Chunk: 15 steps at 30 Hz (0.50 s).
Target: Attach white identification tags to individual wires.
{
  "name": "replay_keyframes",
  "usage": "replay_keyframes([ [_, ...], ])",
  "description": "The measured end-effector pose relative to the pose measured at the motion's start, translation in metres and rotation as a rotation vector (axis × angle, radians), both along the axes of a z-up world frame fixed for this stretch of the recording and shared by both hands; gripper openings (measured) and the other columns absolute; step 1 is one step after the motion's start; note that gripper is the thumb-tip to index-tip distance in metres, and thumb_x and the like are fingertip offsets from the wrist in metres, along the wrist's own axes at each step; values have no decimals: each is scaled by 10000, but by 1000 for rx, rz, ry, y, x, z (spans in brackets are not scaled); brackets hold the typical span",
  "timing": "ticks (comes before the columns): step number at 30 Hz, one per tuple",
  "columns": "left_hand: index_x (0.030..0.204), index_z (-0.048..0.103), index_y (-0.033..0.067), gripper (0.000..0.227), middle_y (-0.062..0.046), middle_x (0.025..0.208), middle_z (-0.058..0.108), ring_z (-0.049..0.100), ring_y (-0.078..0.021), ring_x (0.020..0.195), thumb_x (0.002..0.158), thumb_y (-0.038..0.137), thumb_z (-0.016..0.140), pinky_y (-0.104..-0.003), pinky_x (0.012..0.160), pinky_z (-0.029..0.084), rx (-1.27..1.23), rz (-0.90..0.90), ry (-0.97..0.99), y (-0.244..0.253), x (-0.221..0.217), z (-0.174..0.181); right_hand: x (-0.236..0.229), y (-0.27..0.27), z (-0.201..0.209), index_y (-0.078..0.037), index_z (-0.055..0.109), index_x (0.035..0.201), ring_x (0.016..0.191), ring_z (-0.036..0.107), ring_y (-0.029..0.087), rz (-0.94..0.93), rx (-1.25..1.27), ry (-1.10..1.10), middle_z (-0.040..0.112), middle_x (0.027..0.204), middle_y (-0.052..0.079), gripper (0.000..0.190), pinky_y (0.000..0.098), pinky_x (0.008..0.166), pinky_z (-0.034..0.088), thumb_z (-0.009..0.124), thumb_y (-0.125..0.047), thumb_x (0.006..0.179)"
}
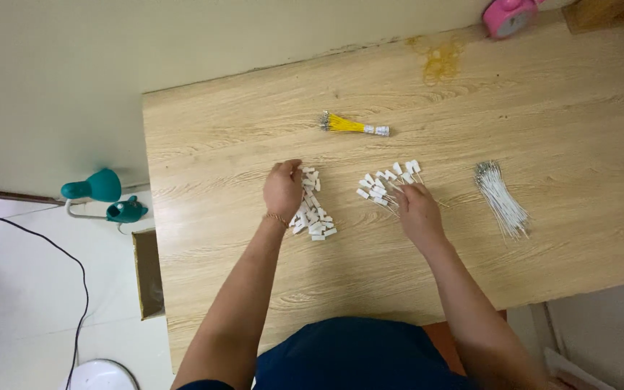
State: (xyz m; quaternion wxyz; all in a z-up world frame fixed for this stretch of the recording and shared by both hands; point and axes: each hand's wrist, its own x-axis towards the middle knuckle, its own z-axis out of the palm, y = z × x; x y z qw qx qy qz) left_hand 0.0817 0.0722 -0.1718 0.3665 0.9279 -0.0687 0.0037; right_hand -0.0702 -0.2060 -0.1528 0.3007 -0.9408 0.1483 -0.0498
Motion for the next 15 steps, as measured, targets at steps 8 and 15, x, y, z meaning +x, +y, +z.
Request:
replay_keyframes([
  [8,1131,746,155,317,-152,1116,653,621,-347,1060,866,328,762,-457,872,541,332,-174,90,-28,16,9,24,21,92,-30,632,1181,847,677,244,-116,194,23,696,974,129,235,384,751,528,546,-199,1042],
  [15,1013,776,155,196,-114,1087,688,647,-319,1054,844,253,758,-454,910,538,262,-148,55,-28,10,-14,24,26,99,-32,695,1092,729,564,81,-193,682,26,671,870,17,182,250,635,484,655,-185,1003],
])
